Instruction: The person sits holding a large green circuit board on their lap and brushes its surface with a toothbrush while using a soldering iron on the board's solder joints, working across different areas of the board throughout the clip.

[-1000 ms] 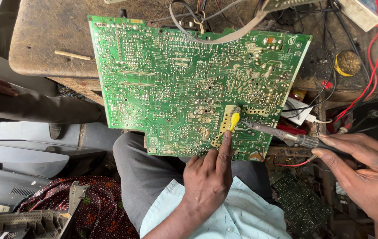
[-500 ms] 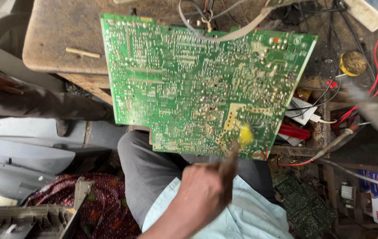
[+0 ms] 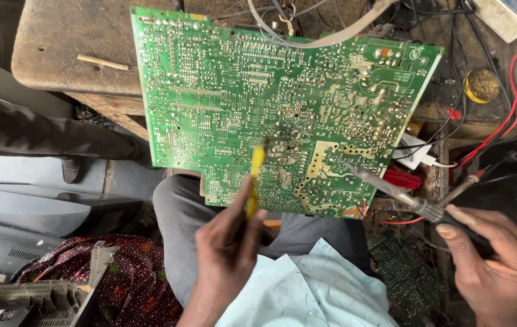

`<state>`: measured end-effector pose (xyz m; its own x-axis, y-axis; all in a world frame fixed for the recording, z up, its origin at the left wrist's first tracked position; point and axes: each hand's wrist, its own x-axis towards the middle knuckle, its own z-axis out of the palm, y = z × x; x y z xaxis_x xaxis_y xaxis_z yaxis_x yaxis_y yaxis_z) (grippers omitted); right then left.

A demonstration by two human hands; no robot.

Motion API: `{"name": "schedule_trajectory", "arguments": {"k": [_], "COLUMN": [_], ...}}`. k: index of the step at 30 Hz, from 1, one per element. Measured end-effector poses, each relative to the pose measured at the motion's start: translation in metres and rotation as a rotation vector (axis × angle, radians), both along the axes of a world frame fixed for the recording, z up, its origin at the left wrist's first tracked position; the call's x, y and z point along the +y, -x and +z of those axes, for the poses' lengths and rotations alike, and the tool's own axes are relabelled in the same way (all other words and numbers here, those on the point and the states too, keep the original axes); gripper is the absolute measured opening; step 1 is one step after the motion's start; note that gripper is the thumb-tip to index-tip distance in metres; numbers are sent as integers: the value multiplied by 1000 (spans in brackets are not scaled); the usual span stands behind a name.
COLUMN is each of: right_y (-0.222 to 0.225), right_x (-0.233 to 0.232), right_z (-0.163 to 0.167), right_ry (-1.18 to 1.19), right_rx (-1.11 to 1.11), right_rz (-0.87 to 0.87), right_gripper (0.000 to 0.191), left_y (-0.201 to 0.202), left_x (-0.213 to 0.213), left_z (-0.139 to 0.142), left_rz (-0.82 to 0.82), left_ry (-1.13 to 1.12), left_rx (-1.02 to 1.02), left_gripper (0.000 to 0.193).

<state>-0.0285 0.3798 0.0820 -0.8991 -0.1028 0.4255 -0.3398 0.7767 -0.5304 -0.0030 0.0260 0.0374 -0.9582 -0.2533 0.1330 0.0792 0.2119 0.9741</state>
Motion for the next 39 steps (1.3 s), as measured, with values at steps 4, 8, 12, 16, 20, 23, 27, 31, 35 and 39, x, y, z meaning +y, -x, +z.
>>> {"name": "schedule_trajectory", "arguments": {"k": [4,8,12,16,20,23,27,31,35,39], "right_y": [3,3,1,-2,-3,-4,-4,-5,-8,-10], "right_x": [-16,-28,-36,-39,-38,-36,-34,-33,-31,-31], "right_z": [1,1,-2,-7,-11,-14,-17,-20,-21,-22], "right_ry": [-29,16,48,71,73,61,69,67,27,9], "right_rx": [-15,-45,-50,-26,-30,-25,-25,-20,-7,46], "right_rz": [-32,-68,-95,-95,-100,-84,-97,-85,-79,-59], "right_gripper": [19,18,18,17,18,18,18,18,21,22], "left_y": [1,-2,-1,2,4,4,3,2,1,0], "left_x": [-7,-11,-14,-15,-15,-16,-18,-18,-17,-17], "left_z": [-10,-13,-14,-13,-12,-13,-15,-19,-22,-26], "left_rz": [234,261,256,265,276,280,287,287,297,326], "left_ry": [-13,-109,-84,-70,-95,-64,-78,-53,-109,-135], "left_rx": [-13,-37,-36,-37,-40,-25,-23,-14,-42,-41], "left_gripper": [55,53,53,52,51,52,52,51,51,51]}}
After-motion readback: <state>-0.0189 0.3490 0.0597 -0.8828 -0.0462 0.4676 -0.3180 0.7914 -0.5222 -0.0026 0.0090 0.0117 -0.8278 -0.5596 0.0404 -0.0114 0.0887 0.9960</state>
